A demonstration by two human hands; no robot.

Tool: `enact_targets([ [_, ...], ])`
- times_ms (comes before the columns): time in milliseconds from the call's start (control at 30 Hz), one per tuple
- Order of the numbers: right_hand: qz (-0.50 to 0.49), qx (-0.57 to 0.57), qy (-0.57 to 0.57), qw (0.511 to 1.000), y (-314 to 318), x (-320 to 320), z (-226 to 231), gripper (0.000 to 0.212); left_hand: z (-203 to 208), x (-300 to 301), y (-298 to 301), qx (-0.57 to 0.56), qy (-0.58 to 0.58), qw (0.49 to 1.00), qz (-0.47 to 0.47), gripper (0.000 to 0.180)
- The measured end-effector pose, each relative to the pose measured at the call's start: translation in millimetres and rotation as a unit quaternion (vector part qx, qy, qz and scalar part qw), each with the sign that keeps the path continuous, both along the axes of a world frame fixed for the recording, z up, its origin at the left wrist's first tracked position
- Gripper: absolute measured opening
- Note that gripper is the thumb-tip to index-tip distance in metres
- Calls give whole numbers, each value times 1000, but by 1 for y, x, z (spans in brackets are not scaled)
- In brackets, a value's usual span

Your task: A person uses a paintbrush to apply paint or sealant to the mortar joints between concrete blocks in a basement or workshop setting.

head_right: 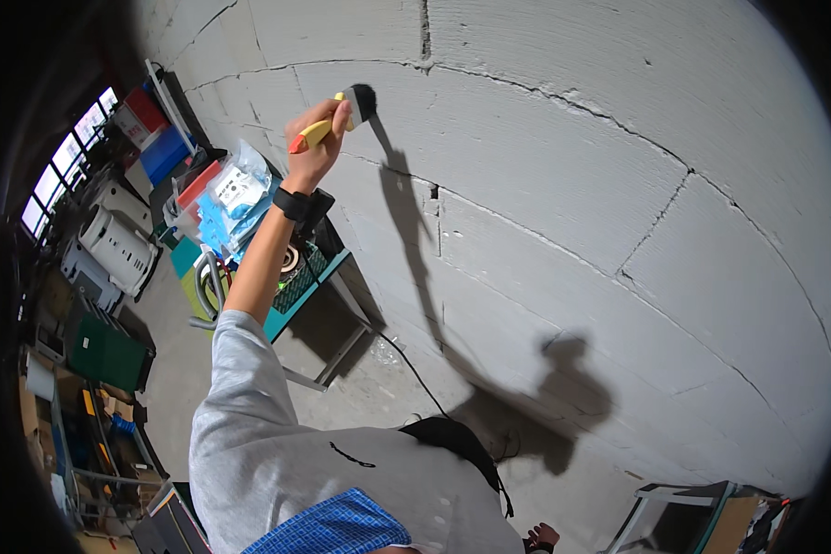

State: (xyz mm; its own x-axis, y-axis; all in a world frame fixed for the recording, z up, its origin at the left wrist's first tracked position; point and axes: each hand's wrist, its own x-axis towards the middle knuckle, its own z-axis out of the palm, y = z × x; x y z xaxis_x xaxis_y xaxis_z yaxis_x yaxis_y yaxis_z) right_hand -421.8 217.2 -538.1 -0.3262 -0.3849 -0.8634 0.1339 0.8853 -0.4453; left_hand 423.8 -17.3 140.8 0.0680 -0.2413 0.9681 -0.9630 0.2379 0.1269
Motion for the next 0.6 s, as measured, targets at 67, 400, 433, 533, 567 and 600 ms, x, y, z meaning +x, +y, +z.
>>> enact_targets([
  [67, -11, -13, -11, 1000, 9, 3, 2, 41, 2, -4, -11, -7, 8, 1000, 12, 22],
  [400, -74, -22, -31, 997, 6, 19, 15, 44, 0, 7, -5, 45, 49, 996, -57, 24],
  [433, -65, -29, -35, 997, 7, 20, 15, 42, -3, 24, -4, 35, 40, 998, -32, 24],
  [533, -65, -59, -19, 996, 19, 40, 17, 40, -1, 55, -10, 9, 32, 999, 14, 23],
  [567, -53, -54, -14, 997, 20, 35, 12, 40, -7, 81, 4, 9, 41, 998, 43, 25],
  [600, 59, -86, 9, 995, 27, 36, 9, 38, -7, 92, 7, 17, 37, 996, 76, 27],
])
